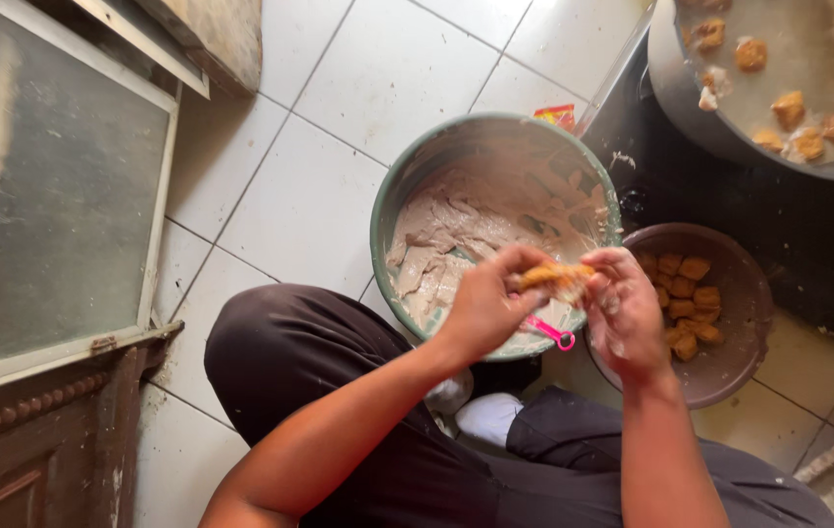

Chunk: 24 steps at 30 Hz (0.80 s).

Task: The person sits on the floor coating fried tofu cubes with batter. They hold a tofu piece in one hand, spread batter over it with a pink spatula, place the coated piece into a wok of hot oil, and occasionally stir the frying pieces with the spatula.

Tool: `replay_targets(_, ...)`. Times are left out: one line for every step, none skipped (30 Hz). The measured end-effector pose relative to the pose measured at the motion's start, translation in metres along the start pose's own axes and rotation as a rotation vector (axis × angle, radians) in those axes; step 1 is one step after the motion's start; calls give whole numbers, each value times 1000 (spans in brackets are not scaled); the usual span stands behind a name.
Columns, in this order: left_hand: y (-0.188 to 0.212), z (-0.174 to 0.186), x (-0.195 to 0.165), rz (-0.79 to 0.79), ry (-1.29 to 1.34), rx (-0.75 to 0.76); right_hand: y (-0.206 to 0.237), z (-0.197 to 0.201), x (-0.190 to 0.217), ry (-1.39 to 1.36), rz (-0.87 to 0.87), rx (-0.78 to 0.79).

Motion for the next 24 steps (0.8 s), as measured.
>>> replay_targets(-3, 8, 2, 4, 94, -43, -13, 8, -16, 141, -65, -8)
replay_targets(-7, 18, 2, 3, 185, -87, -19, 17, -30, 283, -124, -13)
replay_targets(-11, 27, 1, 4, 257, -113, -21, 21, -51, 738, -250, 2)
replay_targets(-15, 38, -2, 3, 328, -141, -23, 25, -70, 1193, -369, 19)
replay_targets(-17, 47, -6, 4, 401, -170, -22, 24, -88, 1532, -404, 129)
replay_targets(-18, 58, -12, -13, 404, -220, -18, 20, -109, 1869, -434, 249)
replay_targets(-18, 68, -18, -30, 407, -270, -17, 19, -121, 1948, -398, 257)
replay_targets(-18, 78, -24, -48, 410, -322, -15, 18, -129, 2026, -359, 268)
replay_targets(-16, 85, -29, -57, 432, -355, -15, 18, -135, 2103, -320, 281)
replay_targets(-13, 91, -33, -65, 453, -388, -16, 23, -139, 2012, -385, 273)
replay_targets(-12, 96, -36, -73, 473, -420, -18, 28, -142, 1919, -448, 262)
replay_targets(-12, 99, -38, -79, 478, -436, -24, 33, -143, 1826, -507, 248)
replay_targets(-10, 101, -39, -83, 485, -453, -30, 36, -141, 1718, -536, 190)
replay_targets(-10, 101, -39, -84, 495, -469, -37, 38, -140, 1612, -566, 131)
replay_targets(-11, 101, -39, -78, 487, -468, -44, 40, -140, 1504, -592, 70)
replay_targets(-13, 101, -38, -74, 476, -466, -52, 36, -141, 1349, -576, 61)
replay_targets(-15, 100, -36, -70, 465, -463, -61, 31, -145, 1193, -557, 51)
replay_targets(-16, 98, -34, -55, 478, -461, -70, 24, -150, 1038, -534, 41)
replay_targets(-18, 97, -31, -41, 490, -459, -77, 18, -156, 988, -537, 14)
replay_targets(-19, 97, -29, -28, 501, -457, -85, 11, -163, 937, -538, -13)
replay_targets(-19, 97, -25, -4, 504, -467, -91, 5, -169, 882, -540, -39)
replay_targets(-18, 96, -22, 24, 506, -479, -98, -2, -174, 881, -525, -41)
replay_targets(-17, 96, -18, 54, 506, -493, -105, -11, -180, 878, -510, -40)
replay_targets(-17, 98, -17, 32, 506, -491, -112, -20, -187, 873, -498, -38)
Point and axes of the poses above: each hand's wrist, its own y-axis away from the middle knuckle, its own z-axis out of the back of the hand, x = y × z, the point moved 6 cm from there along -y, towards the middle knuckle, and after that the axes turned 6 degrees about x, right-handed, at the moved point
